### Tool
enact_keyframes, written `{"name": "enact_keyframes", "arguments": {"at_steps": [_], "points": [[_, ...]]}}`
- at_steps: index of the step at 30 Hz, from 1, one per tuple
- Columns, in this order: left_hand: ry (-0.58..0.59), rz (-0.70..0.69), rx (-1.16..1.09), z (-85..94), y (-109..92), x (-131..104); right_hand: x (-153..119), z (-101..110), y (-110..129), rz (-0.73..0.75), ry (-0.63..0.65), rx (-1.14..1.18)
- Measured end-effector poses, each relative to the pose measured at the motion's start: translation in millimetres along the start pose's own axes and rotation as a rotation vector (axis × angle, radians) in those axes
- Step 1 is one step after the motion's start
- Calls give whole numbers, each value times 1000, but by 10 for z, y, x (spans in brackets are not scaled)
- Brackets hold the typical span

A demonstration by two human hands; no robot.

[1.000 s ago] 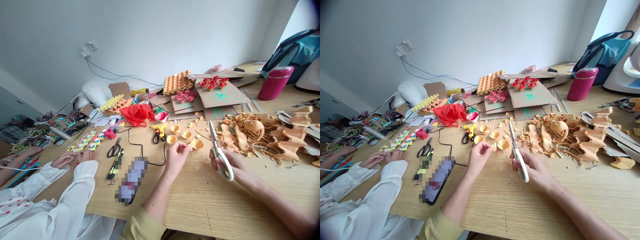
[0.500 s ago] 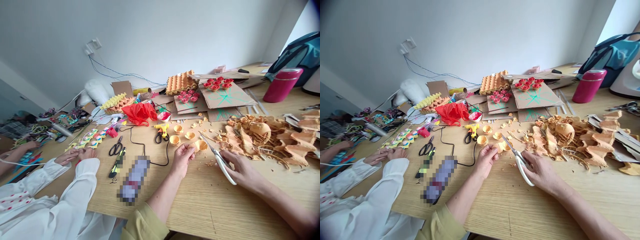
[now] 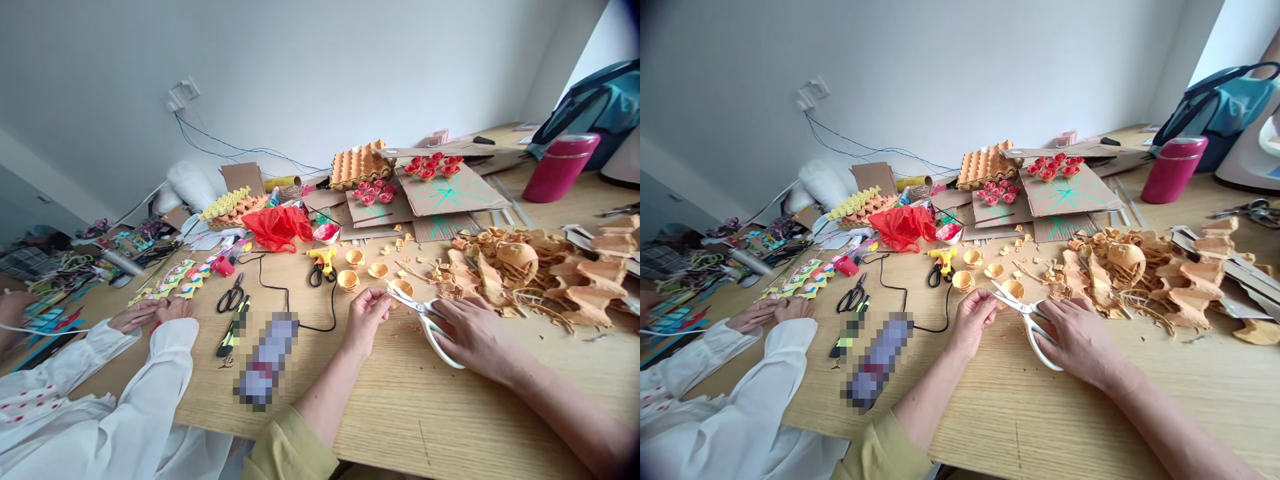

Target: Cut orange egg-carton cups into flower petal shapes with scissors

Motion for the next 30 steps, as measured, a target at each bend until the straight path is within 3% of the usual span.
{"name": "enact_keyframes", "arguments": {"at_steps": [15,30], "points": [[63,-82,83,-88,-79,-6,-10,67,21,8,-50,-112],[133,-49,136,-119,-35,-18,-28,93,41,21,-58,-160]]}}
Point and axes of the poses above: each hand's wrist, its own x-axis towards the middle knuckle, its own z-axis out of the back of the hand, y = z × x, the point moved 6 cm from there along x, towards the middle knuckle, and after that the axes turned 10 degrees about y, right-handed, at the moved point
